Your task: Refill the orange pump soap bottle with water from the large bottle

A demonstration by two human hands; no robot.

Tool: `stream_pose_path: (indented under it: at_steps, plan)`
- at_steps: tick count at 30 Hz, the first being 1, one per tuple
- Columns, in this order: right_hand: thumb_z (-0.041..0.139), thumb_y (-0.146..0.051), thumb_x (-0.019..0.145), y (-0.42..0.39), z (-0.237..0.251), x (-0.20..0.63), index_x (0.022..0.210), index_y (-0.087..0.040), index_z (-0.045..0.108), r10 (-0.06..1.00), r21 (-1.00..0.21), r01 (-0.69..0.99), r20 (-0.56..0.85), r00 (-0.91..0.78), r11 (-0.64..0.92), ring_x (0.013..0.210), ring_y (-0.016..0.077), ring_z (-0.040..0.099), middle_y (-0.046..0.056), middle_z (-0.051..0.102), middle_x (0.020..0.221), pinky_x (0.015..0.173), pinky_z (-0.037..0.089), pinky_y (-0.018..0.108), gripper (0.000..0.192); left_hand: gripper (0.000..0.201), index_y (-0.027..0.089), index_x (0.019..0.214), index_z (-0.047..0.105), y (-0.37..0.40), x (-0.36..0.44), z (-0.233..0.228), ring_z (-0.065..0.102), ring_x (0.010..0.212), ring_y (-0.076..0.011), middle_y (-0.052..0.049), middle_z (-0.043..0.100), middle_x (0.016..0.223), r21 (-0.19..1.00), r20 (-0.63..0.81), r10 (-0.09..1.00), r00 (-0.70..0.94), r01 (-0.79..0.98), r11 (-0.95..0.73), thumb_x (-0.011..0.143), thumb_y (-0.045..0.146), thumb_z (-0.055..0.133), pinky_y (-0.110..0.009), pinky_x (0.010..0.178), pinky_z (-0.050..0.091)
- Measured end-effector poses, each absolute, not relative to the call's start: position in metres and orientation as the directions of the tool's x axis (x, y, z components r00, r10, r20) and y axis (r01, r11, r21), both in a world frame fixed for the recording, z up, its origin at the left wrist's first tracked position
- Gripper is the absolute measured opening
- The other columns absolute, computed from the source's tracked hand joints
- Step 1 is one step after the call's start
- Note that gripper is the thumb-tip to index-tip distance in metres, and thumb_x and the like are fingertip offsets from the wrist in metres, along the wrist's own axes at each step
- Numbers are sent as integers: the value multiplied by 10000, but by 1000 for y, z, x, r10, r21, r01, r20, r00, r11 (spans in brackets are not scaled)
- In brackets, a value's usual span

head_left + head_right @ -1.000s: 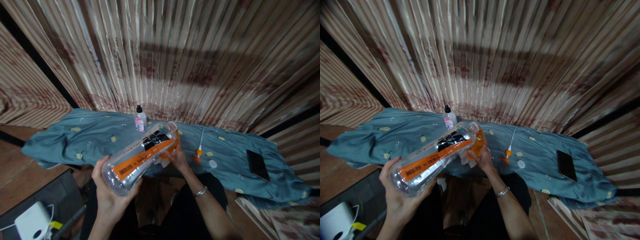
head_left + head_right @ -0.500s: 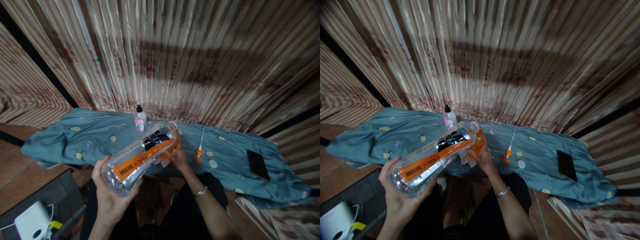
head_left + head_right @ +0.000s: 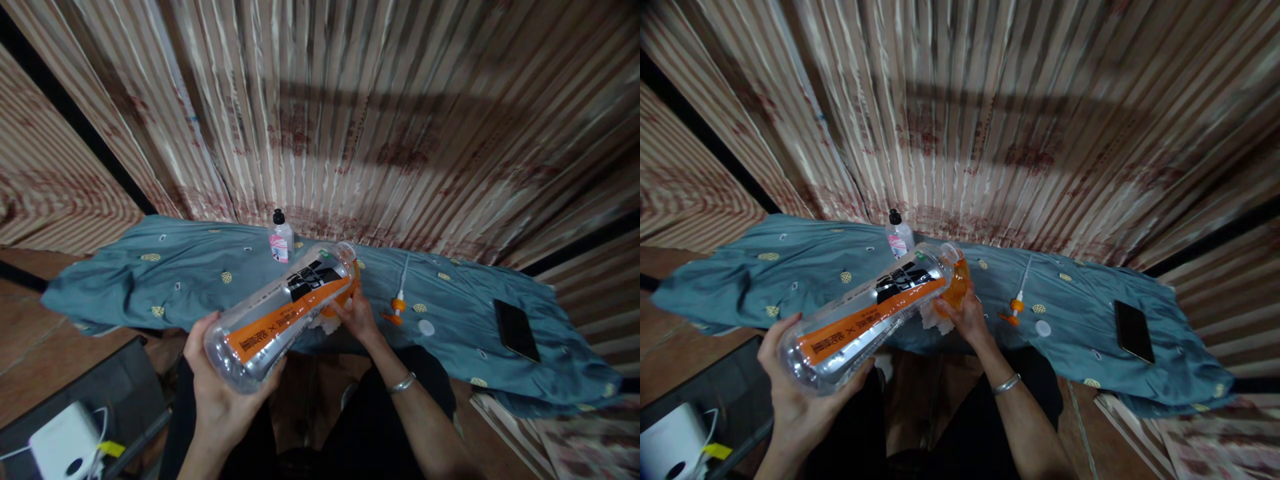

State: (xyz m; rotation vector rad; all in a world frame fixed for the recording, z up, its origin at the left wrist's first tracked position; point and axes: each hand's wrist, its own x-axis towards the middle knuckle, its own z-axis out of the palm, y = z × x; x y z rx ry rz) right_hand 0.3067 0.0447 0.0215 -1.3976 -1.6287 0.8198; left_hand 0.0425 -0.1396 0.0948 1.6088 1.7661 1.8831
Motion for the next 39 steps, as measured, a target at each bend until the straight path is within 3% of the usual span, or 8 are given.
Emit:
stream_pose_path:
  at_steps: [7, 12, 17, 26, 30, 36, 39]
  plan:
    - [966, -505, 880, 43, 26, 306, 1558, -204, 667, 986, -883, 439, 161, -47, 165, 1260, 448, 937, 200, 944, 1343, 1054, 784, 558, 800, 1170, 485, 1783, 522, -140, 41, 91, 838, 1174, -313, -70, 709, 1500, 730, 626, 666, -406, 605, -318, 782, 455, 1128, -472, 1013, 795]
    - [969, -467, 868, 42, 35, 304, 1573, -172, 657, 994, -886, 451, 101, -46, 111, 1271, 457, 936, 217, 944, 1349, 1089, 773, 569, 825, 1113, 436, 1721, 559, -140, 45, 92, 834, 1128, -281, -70, 730, 1457, 780, 583, 674, -454, 543, -309, 773, 433, 1142, -445, 1023, 775]
    - [959, -466, 894, 41, 34, 303, 1634, -171, 643, 991, -877, 460, 131, -42, 135, 1262, 455, 941, 203, 948, 1342, 1067, 781, 573, 857, 1097, 374, 1634, 599, -139, 45, 96, 836, 1083, -286, -70, 735, 1405, 791, 574, 669, -472, 532, -303, 701, 423, 1172, -463, 954, 794]
    - [963, -488, 900, 43, 31, 306, 1528, -190, 703, 989, -868, 475, 137, -57, 147, 1200, 450, 952, 199, 954, 1294, 1002, 794, 552, 742, 1081, 356, 1588, 610, -140, 46, 98, 835, 1098, -303, -88, 727, 1411, 796, 571, 654, -496, 531, -292, 675, 436, 1182, -491, 948, 808]
    - [943, -513, 886, 42, 32, 305, 1509, -184, 695, 990, -873, 467, 137, -40, 140, 1190, 455, 953, 201, 957, 1290, 1012, 789, 565, 746, 1139, 381, 1611, 589, -140, 46, 98, 840, 1099, -310, -77, 734, 1425, 787, 573, 670, -472, 545, -290, 644, 419, 1191, -493, 951, 810]
    - [941, -589, 869, 42, 31, 305, 1495, -192, 704, 987, -880, 449, 157, -35, 156, 1157, 452, 955, 199, 962, 1275, 991, 791, 556, 777, 1084, 398, 1643, 572, -140, 45, 97, 845, 1108, -320, -83, 738, 1430, 788, 573, 668, -475, 543, -289, 727, 420, 1151, -518, 987, 804]
    - [936, -597, 886, 42, 32, 306, 1507, -208, 702, 986, -875, 457, 160, -37, 159, 1145, 446, 956, 178, 965, 1249, 958, 794, 544, 769, 1105, 385, 1616, 594, -139, 50, 100, 829, 1079, -307, -74, 726, 1414, 780, 580, 671, -462, 552, -295, 678, 439, 1177, -504, 950, 800]
